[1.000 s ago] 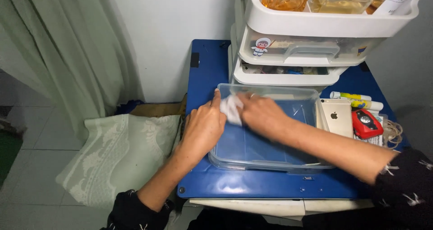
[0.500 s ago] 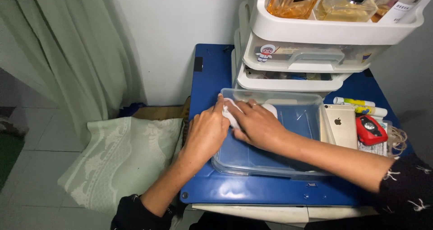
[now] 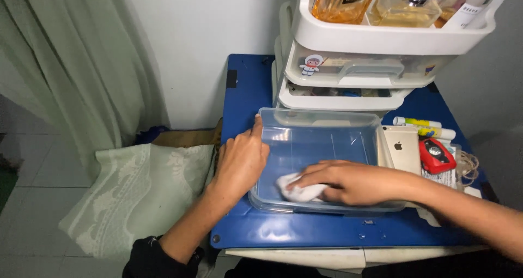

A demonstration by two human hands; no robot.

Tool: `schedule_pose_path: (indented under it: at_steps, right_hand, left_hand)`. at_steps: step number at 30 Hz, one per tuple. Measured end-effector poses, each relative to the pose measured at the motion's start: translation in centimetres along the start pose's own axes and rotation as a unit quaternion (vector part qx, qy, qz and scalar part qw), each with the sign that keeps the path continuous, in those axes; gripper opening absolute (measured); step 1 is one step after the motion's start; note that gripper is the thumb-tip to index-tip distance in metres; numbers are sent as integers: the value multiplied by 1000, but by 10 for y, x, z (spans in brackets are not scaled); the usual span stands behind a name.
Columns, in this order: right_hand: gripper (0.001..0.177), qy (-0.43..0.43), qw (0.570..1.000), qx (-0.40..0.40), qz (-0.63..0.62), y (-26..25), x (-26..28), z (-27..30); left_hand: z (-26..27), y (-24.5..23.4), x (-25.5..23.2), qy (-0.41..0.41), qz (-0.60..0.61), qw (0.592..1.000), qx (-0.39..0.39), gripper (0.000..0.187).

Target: The person empties a clear plastic container, wipes its interior with a cloth, and then repacks various small items including a smartphone, a red device, tubes, and packets back into the container. The person then wipes the container's exterior before closing it.

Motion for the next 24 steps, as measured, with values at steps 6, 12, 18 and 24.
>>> schedule_pose_path:
  at_steps: [6, 12, 18, 24]
  right_hand:
    - [54, 313, 902, 157, 252, -7, -53, 34]
    - [27, 161, 795, -138, 569, 0, -78, 10]
    - [39, 151, 798, -222, 540, -8, -94, -24]
    - [30, 60, 867, -267, 416, 9, -72, -78]
  left_hand:
    - [-2, 14, 3, -12, -43, 999, -5, 62]
    - [-1, 0, 0, 6, -8, 1000, 14, 59]
    - [-1, 0, -1, 4, -5, 1000, 5, 58]
    - [-2, 0, -2, 1, 2, 1000, 12, 59]
Point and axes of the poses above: each hand's wrist, its own z-axis away from the middle knuckle, its own y-axis out of the palm, x = y × z, the point moved 2 cm from there along -z, towards the middle knuckle, and after that the axes turned 4 degrees about -z, right-handed, at the moved point
